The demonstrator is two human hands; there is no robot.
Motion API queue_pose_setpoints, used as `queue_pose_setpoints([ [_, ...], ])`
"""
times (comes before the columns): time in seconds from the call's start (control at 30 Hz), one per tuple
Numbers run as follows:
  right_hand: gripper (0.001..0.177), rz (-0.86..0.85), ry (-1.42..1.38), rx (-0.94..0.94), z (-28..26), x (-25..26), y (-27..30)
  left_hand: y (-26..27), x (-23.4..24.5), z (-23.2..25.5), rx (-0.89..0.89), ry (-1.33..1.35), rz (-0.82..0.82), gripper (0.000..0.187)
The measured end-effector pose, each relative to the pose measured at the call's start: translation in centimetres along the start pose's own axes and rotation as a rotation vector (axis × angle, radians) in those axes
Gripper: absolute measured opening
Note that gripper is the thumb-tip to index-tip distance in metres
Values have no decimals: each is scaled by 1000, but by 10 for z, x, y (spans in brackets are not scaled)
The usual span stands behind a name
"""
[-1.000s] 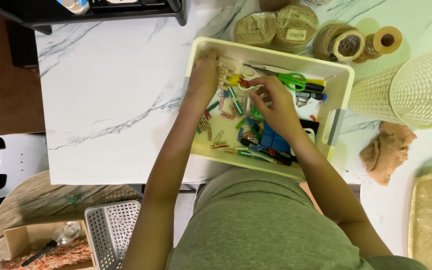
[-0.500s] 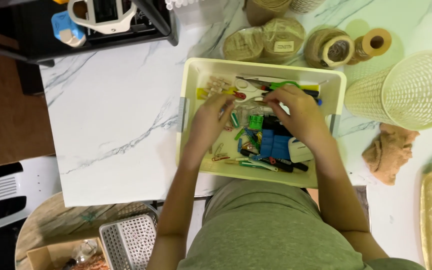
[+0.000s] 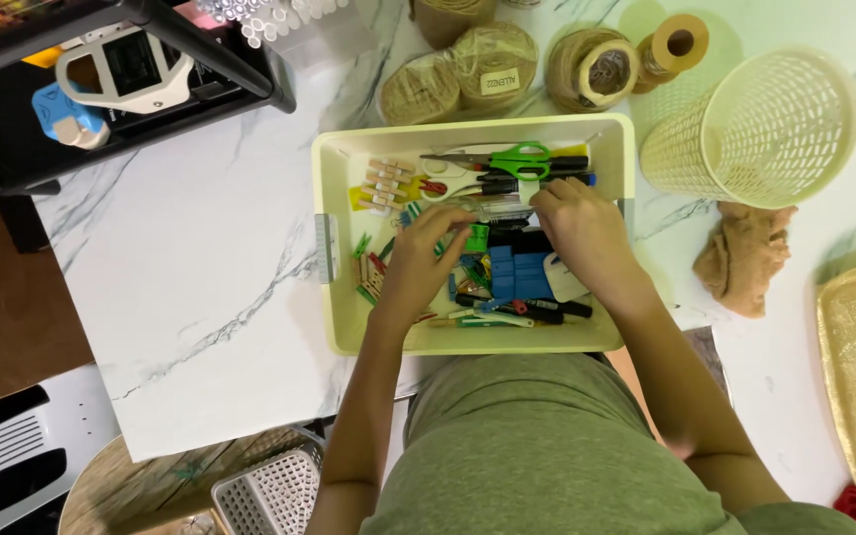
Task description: Organizing stationery items into a container including clips and tags.
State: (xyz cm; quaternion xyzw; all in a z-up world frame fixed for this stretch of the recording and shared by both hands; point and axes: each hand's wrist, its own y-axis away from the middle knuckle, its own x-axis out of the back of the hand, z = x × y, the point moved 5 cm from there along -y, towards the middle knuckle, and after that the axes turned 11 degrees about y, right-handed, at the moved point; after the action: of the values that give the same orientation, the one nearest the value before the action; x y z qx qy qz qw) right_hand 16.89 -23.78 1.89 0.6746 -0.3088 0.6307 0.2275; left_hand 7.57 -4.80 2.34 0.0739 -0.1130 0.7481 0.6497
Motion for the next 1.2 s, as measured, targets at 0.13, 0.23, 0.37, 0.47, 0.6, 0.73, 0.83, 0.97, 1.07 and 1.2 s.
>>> queue_pose_setpoints([
  [0.13, 9, 84, -359, 35, -14, 34, -8, 1, 2, 26, -203, -86, 33, 34],
  [0.23, 11, -105, -688, 121, -31, 36, -13, 8, 1, 30, -256, -29, 1, 39],
  [0.37, 12, -157, -837, -72, -33, 15, -18, 16, 12, -6, 181, 162, -49, 20],
  [0.47, 12, -119, -908, -65, -38, 8, -25, 26, 30, -25, 237, 165, -31, 17],
  [0.6, 13, -235, -719, 111, -58, 3, -35, 39, 60, -23, 348, 158, 112, 15],
  [0.73, 13, -222, -566, 488, -105, -8, -25, 52, 71, -44, 200, 250, 262, 14],
  [0.83, 20, -310, -426, 666, -138, -35, -14, 51, 74, -53, 291, 257, 347, 9],
  [0.97, 13, -116, -213, 928, -165, -56, -8, 43, 73, -51, 204, 640, 366, 25],
  [1.07, 13, -135, -197, 987, -177, -70, -3, 48, 76, -59, 183, 403, 361, 17],
  [1.2, 21, -118, -246, 851, -179, -77, 2, 46, 75, -51, 134, 116, 319, 10],
])
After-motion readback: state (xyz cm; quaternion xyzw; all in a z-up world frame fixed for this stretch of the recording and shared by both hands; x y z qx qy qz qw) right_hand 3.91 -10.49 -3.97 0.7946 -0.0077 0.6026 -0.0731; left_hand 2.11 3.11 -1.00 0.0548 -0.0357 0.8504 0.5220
